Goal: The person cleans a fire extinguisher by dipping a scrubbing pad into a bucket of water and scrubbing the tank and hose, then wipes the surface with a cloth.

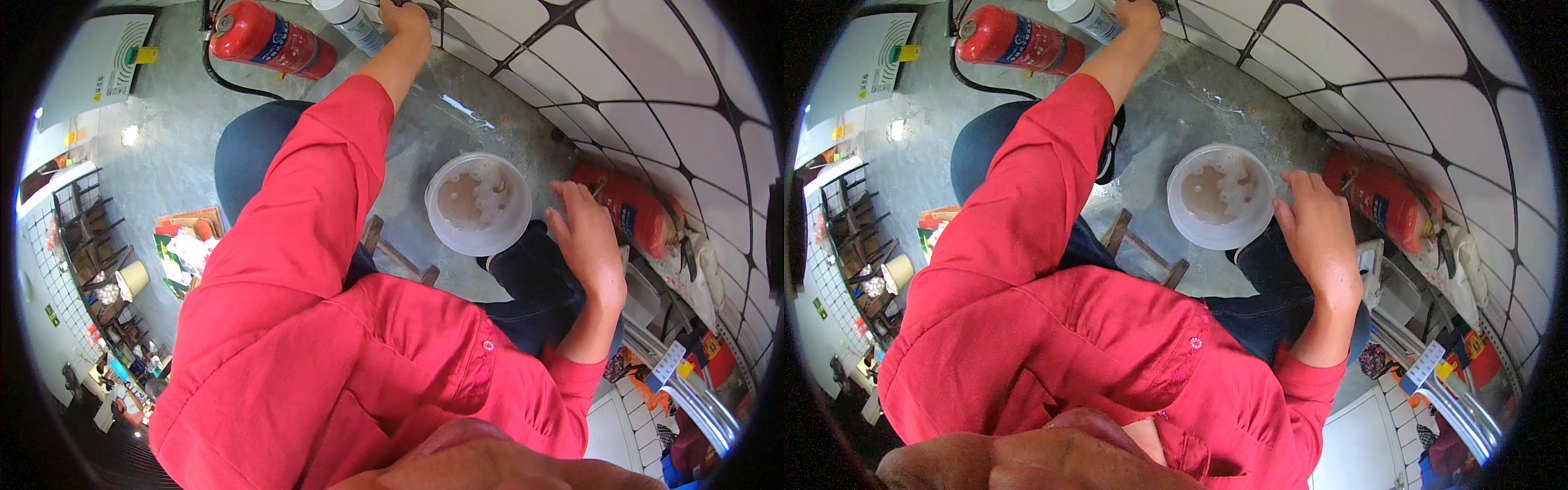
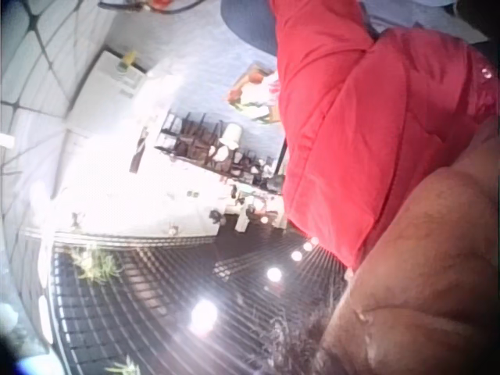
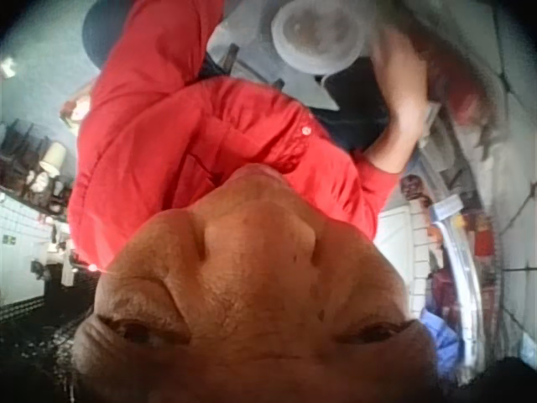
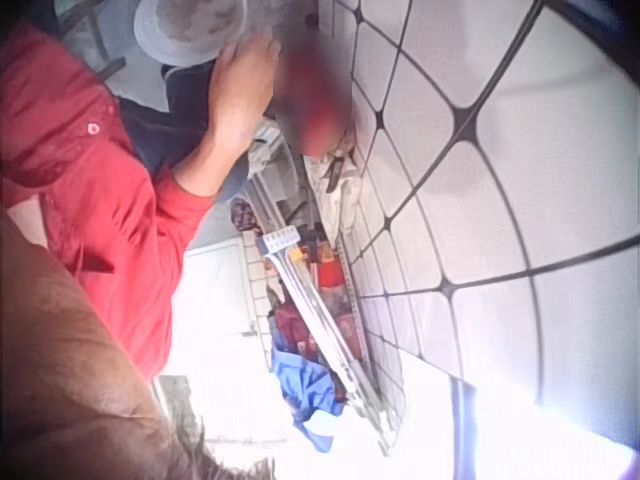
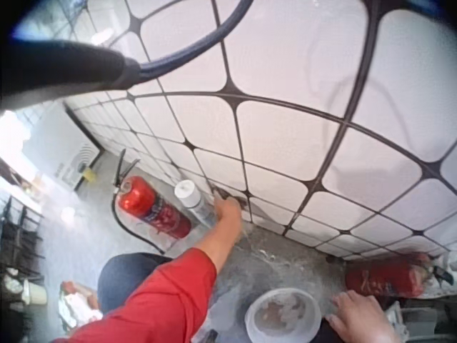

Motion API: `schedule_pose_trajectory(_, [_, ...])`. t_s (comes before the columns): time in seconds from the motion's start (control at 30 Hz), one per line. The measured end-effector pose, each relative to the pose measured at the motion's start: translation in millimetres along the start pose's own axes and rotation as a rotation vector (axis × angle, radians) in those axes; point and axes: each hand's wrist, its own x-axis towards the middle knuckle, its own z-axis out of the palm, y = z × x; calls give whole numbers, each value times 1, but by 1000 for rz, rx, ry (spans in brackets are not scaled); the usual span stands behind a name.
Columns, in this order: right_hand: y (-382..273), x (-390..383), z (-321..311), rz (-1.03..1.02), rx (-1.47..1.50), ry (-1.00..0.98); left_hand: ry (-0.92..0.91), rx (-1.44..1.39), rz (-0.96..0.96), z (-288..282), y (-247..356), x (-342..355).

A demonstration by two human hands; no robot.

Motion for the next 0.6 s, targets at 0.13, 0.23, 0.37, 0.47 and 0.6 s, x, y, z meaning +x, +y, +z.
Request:
schedule_pose_trajectory(0.13, [-2, 19, 6, 17, -32, -20, 117, 608, -69, -5, -54, -25])
schedule_pose_trajectory(0.23, [-9, 28, 10, 54, 7, -108, 217, 884, -244, 40, -80, -104])
schedule_pose_trajectory(0.37, [-8, 35, 20, 38, 6, -149, 286, 966, 34, 45, -74, -108])
schedule_pose_trajectory(0.47, [6, 27, 36, 173, 74, -213, 185, 899, 201, 60, -21, -94])
schedule_pose_trajectory(0.6, [1, 36, 38, 127, 52, -293, 398, 1128, 370, -63, -31, 20])
